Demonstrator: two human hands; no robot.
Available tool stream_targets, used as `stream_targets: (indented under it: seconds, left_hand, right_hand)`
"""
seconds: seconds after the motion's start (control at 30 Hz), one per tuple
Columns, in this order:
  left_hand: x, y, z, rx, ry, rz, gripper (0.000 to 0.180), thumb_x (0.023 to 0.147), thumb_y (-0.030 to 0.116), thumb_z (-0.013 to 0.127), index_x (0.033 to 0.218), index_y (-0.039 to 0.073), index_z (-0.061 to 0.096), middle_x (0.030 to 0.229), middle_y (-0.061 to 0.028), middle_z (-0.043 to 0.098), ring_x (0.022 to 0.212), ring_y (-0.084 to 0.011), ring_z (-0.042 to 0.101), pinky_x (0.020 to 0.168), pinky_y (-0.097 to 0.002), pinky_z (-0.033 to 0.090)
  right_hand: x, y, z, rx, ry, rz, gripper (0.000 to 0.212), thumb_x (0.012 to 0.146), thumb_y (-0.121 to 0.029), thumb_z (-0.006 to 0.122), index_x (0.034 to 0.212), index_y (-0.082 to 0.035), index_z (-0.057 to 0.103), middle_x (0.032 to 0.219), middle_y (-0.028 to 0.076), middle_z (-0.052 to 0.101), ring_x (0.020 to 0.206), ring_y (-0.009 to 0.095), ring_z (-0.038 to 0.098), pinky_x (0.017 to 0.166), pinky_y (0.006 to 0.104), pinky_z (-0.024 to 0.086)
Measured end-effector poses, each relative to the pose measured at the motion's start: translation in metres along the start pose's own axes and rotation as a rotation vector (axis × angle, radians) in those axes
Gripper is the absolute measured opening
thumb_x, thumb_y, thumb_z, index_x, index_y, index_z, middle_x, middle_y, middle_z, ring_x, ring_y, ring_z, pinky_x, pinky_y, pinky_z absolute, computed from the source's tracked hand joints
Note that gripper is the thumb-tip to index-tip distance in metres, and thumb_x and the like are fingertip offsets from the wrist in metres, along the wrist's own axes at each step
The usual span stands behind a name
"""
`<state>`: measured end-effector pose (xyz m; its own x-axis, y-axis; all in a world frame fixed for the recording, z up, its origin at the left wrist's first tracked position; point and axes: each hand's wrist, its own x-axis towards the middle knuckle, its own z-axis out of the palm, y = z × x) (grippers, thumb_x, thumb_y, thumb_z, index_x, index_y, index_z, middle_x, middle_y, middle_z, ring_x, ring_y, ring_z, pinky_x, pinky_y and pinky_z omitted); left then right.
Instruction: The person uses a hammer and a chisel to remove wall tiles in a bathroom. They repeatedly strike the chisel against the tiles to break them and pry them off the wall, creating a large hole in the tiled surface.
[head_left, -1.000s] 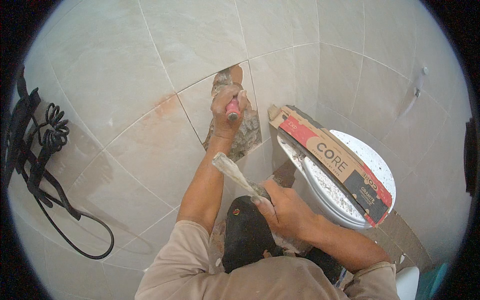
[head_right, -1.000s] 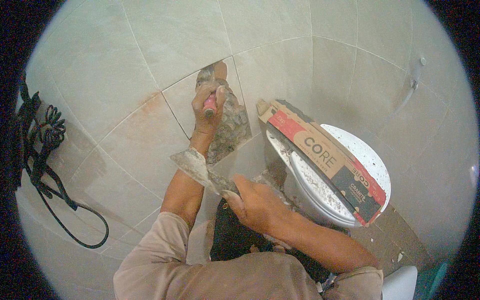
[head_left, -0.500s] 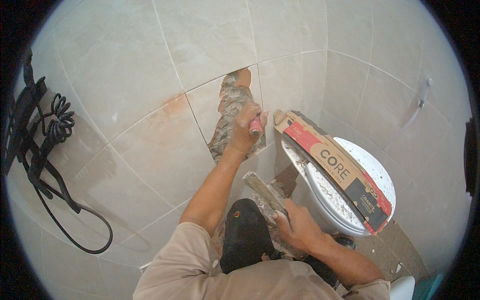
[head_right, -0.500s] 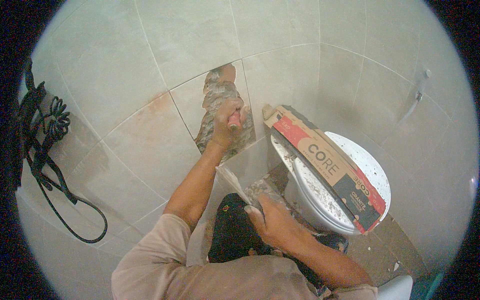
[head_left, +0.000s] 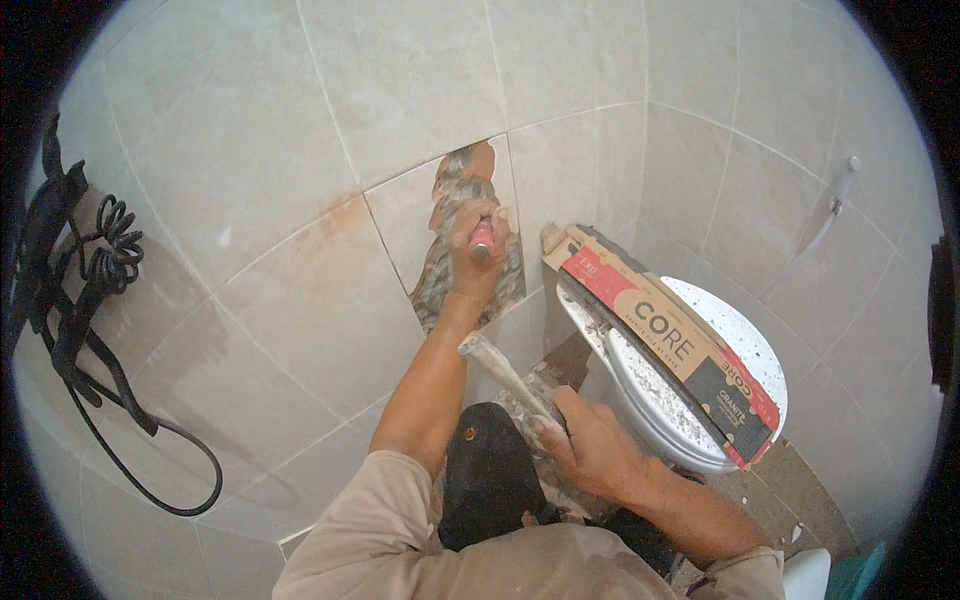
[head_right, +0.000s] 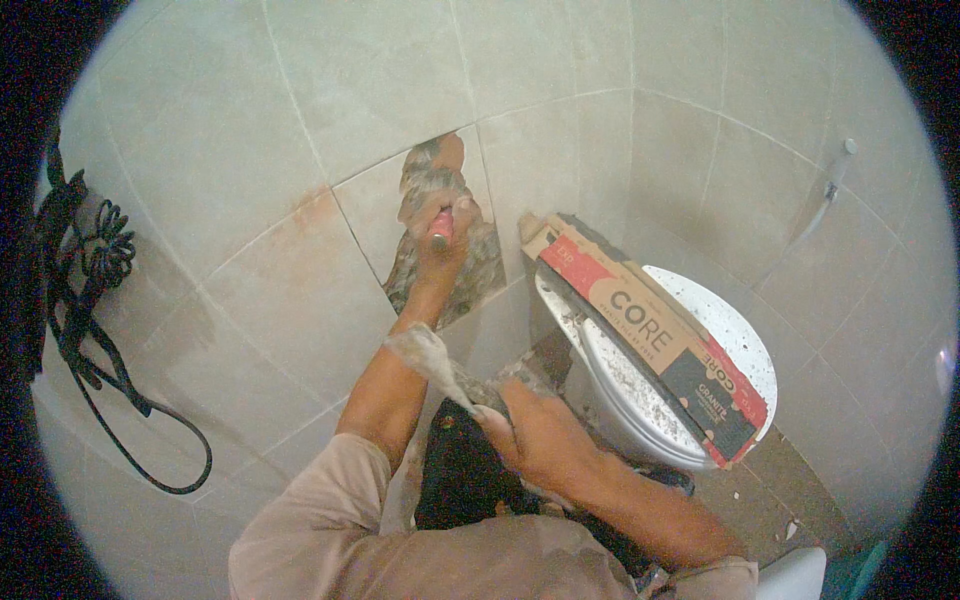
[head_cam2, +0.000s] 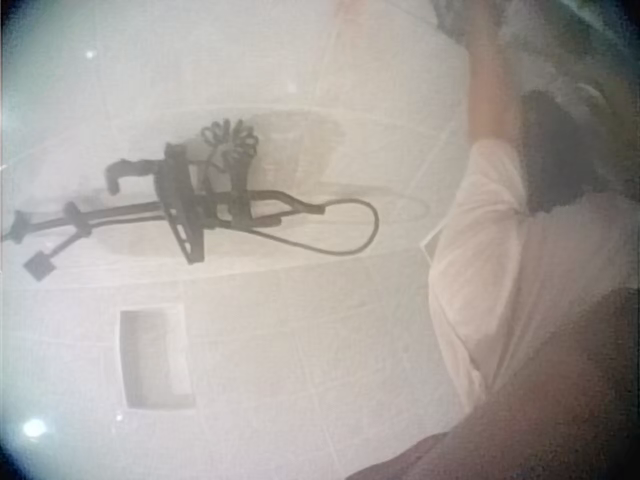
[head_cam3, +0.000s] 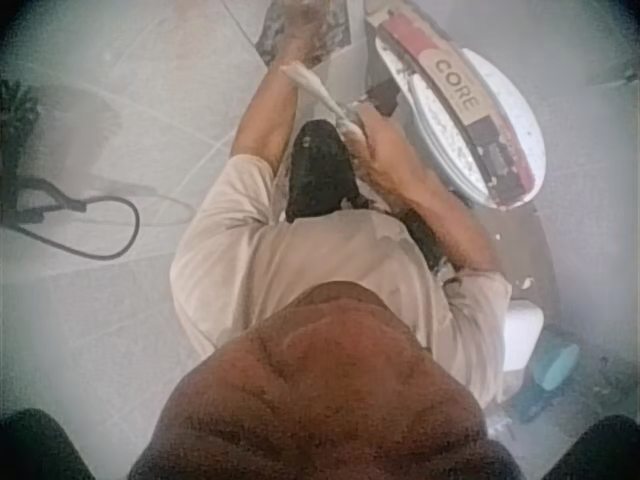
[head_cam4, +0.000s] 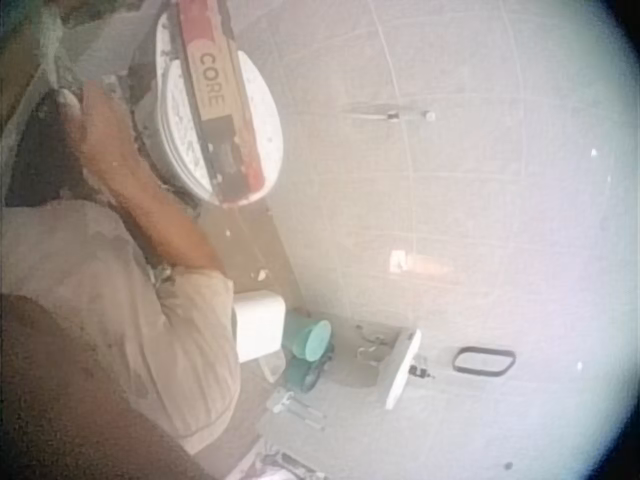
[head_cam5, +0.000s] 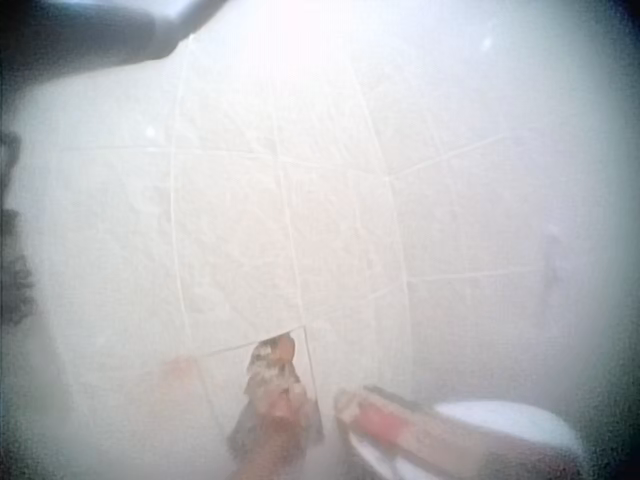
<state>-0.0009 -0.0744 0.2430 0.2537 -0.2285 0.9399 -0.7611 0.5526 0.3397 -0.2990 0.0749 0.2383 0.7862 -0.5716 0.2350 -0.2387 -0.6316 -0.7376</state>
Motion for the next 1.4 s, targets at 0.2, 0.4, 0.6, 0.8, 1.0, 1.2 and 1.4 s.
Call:
stream_targets:
  seconds: [0.2, 0.4, 0.6, 0.8, 1.0, 1.2, 1.4]
  left_hand:
    - [0.000, 0.006, -0.011, 0.029, -0.010, 0.020, 0.009, 0.092, 0.007, 0.070, 0.091, 0.001, 0.063, 0.084, -0.0111, 0.063, 0.075, -0.0245, 0.061, 0.072, -0.0354, 0.051]
    - [-0.004, 0.003, -0.012, -0.004, 0.033, 0.022, 0.010, 0.094, 0.010, 0.071, 0.094, 0.001, 0.065, 0.086, -0.0104, 0.065, 0.077, -0.0246, 0.062, 0.073, -0.0358, 0.051]
    - [-0.013, 0.006, -0.007, -0.035, 0.120, -0.055, 0.012, 0.096, 0.017, 0.071, 0.102, 0.006, 0.070, 0.091, -0.0101, 0.069, 0.084, -0.0278, 0.067, 0.076, -0.0388, 0.053]
    - [0.001, -0.003, -0.011, 0.007, -0.002, 0.128, 0.011, 0.091, 0.011, 0.070, 0.093, 0.003, 0.063, 0.082, -0.0131, 0.063, 0.071, -0.0267, 0.061, 0.067, -0.0365, 0.050]
    - [0.001, 0.000, -0.003, 0.045, 0.002, 0.099, 0.011, 0.087, 0.005, 0.071, 0.092, 0.002, 0.062, 0.080, -0.0137, 0.061, 0.071, -0.0274, 0.061, 0.066, -0.0374, 0.050]
    - [0.000, -0.001, -0.014, 0.025, -0.068, 0.055, 0.009, 0.091, 0.005, 0.070, 0.089, 0.001, 0.062, 0.078, -0.0136, 0.061, 0.069, -0.0283, 0.060, 0.065, -0.0388, 0.049]
    - [0.003, 0.019, -0.009, -0.013, -0.089, -0.032, 0.010, 0.093, 0.008, 0.069, 0.087, 0.002, 0.063, 0.078, -0.0127, 0.063, 0.068, -0.0291, 0.060, 0.066, -0.0398, 0.050]
  right_hand:
    - [0.024, -0.023, -0.012, -0.168, 0.022, -0.287, 0.035, 0.096, -0.028, 0.066, 0.112, 0.001, 0.055, 0.091, 0.028, 0.064, 0.083, 0.050, 0.066, 0.070, 0.0562, 0.053]
    - [0.071, -0.010, -0.031, -0.480, 0.240, -0.763, 0.040, 0.091, -0.034, 0.071, 0.106, 0.001, 0.057, 0.093, 0.023, 0.064, 0.084, 0.044, 0.067, 0.067, 0.0525, 0.053]
    - [0.136, 0.019, -0.046, -0.678, 0.112, -0.135, 0.037, 0.092, -0.036, 0.070, 0.099, -0.003, 0.055, 0.091, 0.022, 0.064, 0.078, 0.042, 0.065, 0.064, 0.0505, 0.052]
    - [0.101, -0.008, -0.038, -0.495, 0.152, -0.775, 0.034, 0.094, -0.032, 0.069, 0.099, -0.002, 0.054, 0.083, 0.023, 0.063, 0.076, 0.044, 0.065, 0.067, 0.0514, 0.052]
    - [0.109, 0.032, -0.050, -0.617, 0.165, -0.287, 0.032, 0.095, -0.029, 0.068, 0.104, -0.001, 0.054, 0.085, 0.022, 0.064, 0.077, 0.044, 0.065, 0.068, 0.0518, 0.052]
    - [0.098, 0.020, -0.046, -0.408, 0.191, -0.577, 0.032, 0.097, -0.031, 0.064, 0.104, 0.000, 0.057, 0.083, 0.025, 0.064, 0.077, 0.046, 0.066, 0.069, 0.0539, 0.051]
    - [0.136, 0.054, -0.071, -0.679, 0.106, -0.162, 0.032, 0.094, -0.032, 0.068, 0.096, -0.002, 0.059, 0.080, 0.020, 0.063, 0.073, 0.044, 0.066, 0.066, 0.0504, 0.053]
